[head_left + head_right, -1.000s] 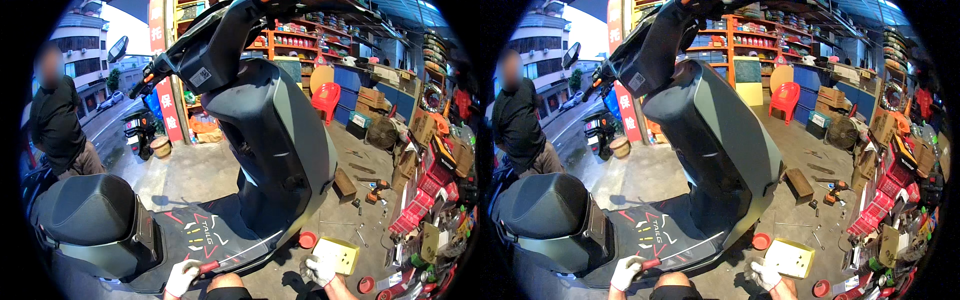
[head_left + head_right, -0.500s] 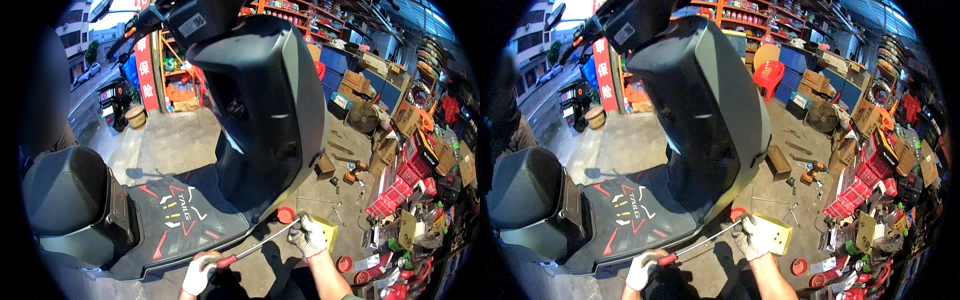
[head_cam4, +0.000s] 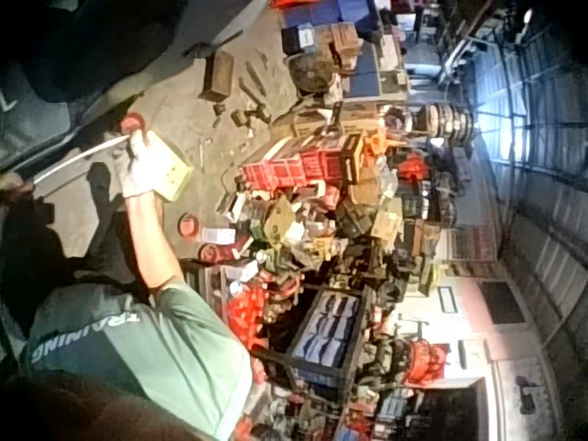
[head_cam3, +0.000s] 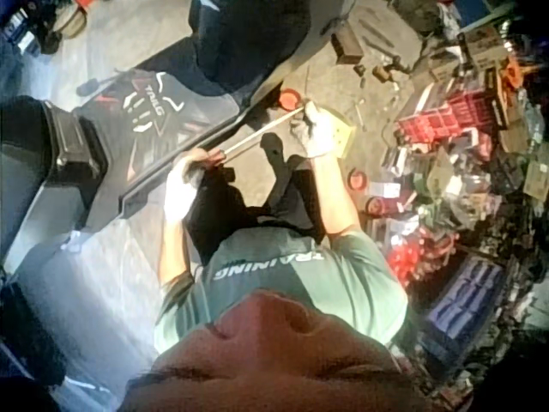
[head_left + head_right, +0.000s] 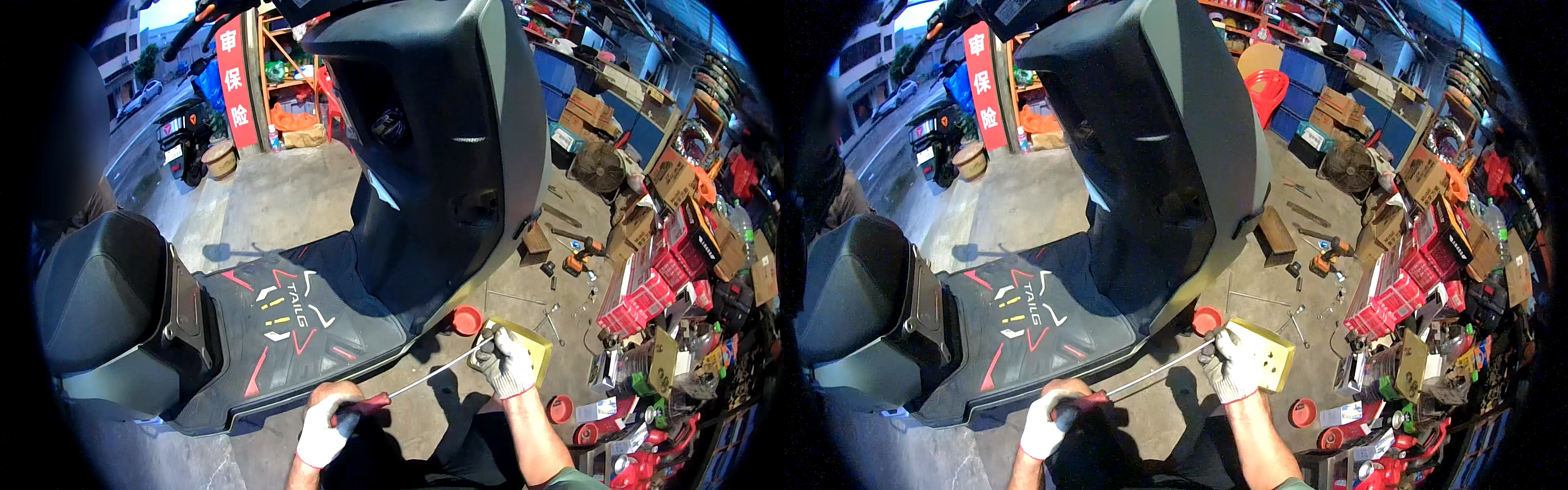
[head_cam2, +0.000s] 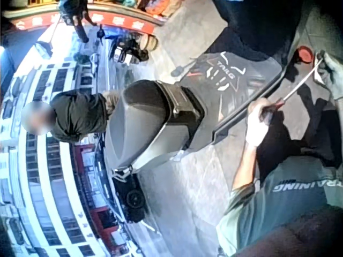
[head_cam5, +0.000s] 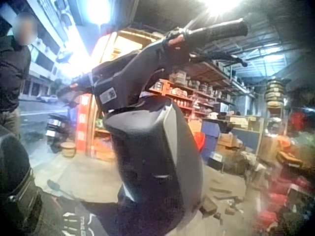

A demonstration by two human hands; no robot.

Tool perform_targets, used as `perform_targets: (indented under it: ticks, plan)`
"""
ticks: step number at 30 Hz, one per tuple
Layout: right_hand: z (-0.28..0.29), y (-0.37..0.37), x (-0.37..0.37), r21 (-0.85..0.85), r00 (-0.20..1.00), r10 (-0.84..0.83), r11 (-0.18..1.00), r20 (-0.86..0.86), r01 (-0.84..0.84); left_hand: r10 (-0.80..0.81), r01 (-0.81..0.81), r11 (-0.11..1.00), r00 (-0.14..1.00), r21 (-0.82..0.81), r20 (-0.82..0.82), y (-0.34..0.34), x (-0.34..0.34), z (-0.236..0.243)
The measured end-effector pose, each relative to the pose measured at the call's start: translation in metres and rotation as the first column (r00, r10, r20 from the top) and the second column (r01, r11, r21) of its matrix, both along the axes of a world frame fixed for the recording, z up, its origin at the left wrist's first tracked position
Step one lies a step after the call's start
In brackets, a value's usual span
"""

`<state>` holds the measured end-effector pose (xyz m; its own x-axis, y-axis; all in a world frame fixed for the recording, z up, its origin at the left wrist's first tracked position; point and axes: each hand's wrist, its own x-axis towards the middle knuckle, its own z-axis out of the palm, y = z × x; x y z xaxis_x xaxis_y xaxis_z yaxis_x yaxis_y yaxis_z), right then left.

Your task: The person uses a screwdriver to remove screws from the front fairing and footrest of a scooter, then detaches the plastic panel by hand and places screws into a yellow tray on the ground.

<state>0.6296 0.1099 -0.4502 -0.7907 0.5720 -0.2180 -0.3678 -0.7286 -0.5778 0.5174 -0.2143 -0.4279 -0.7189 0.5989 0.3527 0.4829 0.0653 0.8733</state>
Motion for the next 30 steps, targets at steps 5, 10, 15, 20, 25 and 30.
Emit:
perform_targets:
  ticks: [5, 10, 15, 20, 25, 30]
  plan:
    - [-0.002, 0.014, 0.012, 0.145, 0.998, 0.054, 0.988, -0.009, -0.052, -0.075, 0.074, 0.997, 0.996, 0.014, 0.047, 0.005, -0.009, -0.025]
    - [0.002, 0.021, 0.014, 0.149, 0.992, 0.056, 0.988, -0.112, -0.039, -0.106, 0.149, 0.91, 0.986, -0.386, 0.13, 0.013, -0.005, -0.015]
    - [0.014, 0.03, -0.002, 0.179, 0.982, 0.122, 0.979, -0.143, -0.096, -0.019, 0.211, 0.913, 0.876, -0.348, 0.481, 0.024, 0.015, 0.02]
    - [0.063, 0.041, -0.03, 0.126, 1.0, -0.022, 0.992, -0.017, 0.024, 0.01, 0.122, 0.979, 0.765, -0.16, 0.644, 0.035, 0.009, 0.029]
    - [0.16, 0.049, -0.026, 0.135, 0.997, 0.015, 0.99, 0.072, -0.025, -0.104, 0.179, 0.981, 0.819, -0.079, 0.565, 0.044, -0.002, 0.087]
    - [0.262, 0.011, -0.016, 0.169, 0.97, -0.071, 0.985, 0.233, 0.031, -0.134, 0.128, 0.99, 0.664, 0.065, 0.735, 0.02, 0.012, 0.167]
